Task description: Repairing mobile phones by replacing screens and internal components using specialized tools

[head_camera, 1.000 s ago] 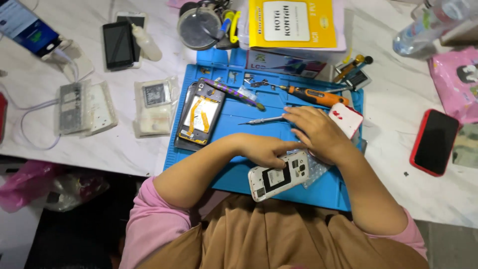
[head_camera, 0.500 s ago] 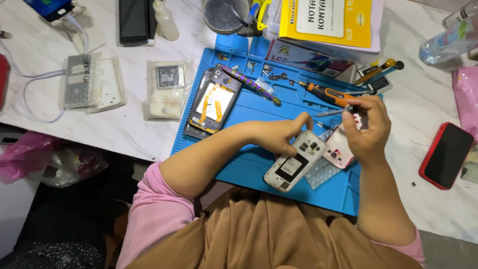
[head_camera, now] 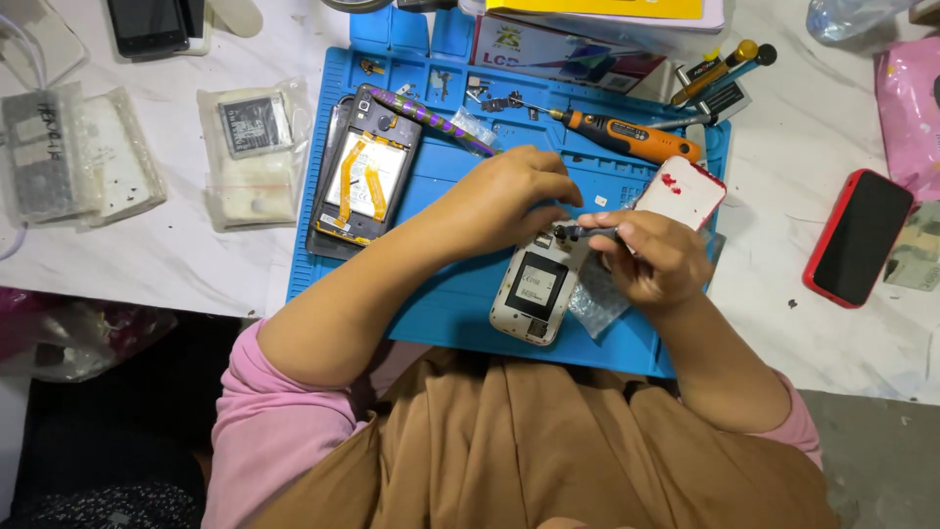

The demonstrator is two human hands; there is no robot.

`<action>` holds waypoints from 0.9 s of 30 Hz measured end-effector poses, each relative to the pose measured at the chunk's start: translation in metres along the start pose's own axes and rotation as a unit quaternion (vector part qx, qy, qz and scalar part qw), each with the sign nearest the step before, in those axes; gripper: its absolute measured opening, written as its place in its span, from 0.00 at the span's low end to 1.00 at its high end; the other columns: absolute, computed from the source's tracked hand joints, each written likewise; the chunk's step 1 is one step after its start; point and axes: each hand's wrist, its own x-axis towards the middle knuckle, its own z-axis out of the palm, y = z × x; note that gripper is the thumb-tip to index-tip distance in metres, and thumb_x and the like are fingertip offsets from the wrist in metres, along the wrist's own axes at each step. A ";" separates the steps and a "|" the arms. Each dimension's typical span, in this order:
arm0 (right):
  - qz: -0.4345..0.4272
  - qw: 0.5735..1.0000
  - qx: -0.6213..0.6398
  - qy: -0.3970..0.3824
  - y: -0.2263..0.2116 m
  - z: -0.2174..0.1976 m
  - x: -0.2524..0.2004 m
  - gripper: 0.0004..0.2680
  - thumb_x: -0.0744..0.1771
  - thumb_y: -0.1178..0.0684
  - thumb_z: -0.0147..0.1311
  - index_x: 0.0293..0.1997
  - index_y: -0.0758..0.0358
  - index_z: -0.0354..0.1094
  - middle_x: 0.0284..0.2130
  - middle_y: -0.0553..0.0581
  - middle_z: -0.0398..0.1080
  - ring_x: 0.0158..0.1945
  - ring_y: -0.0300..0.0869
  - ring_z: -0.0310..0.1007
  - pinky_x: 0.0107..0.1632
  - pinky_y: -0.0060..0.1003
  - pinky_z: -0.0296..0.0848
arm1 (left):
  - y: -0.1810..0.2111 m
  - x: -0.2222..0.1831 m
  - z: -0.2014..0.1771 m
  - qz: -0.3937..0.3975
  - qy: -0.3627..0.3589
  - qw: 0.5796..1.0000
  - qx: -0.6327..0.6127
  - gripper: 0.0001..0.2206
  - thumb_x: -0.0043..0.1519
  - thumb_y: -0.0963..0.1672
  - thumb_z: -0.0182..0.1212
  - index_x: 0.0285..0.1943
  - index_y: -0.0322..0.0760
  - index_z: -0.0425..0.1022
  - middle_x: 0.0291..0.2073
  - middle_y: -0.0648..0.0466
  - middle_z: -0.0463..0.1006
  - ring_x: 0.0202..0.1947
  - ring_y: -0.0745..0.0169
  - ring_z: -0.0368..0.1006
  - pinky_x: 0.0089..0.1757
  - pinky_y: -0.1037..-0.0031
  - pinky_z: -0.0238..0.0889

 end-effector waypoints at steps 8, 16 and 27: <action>-0.051 0.999 -0.009 0.005 0.002 0.001 -0.002 0.10 0.66 0.62 0.67 0.46 0.74 0.69 0.34 0.70 0.78 0.30 0.57 0.80 0.27 0.45 0.78 | 0.017 0.001 0.000 -0.002 -0.042 0.972 -0.230 0.07 0.59 0.38 0.66 0.44 0.35 0.78 0.34 0.45 0.82 0.41 0.40 0.81 0.43 0.56 0.74; -0.067 0.997 -0.012 0.022 0.008 0.004 -0.005 0.08 0.66 0.63 0.66 0.46 0.73 0.70 0.33 0.70 0.78 0.29 0.55 0.80 0.27 0.43 0.78 | 0.011 0.002 0.009 0.001 -0.023 0.976 -0.219 0.09 0.57 0.38 0.69 0.45 0.37 0.77 0.34 0.48 0.83 0.40 0.44 0.82 0.43 0.59 0.75; -0.091 0.995 -0.044 0.025 0.023 0.005 -0.009 0.07 0.67 0.64 0.65 0.46 0.75 0.72 0.33 0.72 0.78 0.28 0.56 0.79 0.26 0.44 0.77 | 0.001 0.000 0.033 0.009 0.039 0.980 -0.197 0.11 0.61 0.38 0.67 0.51 0.39 0.77 0.38 0.48 0.83 0.43 0.46 0.82 0.44 0.61 0.76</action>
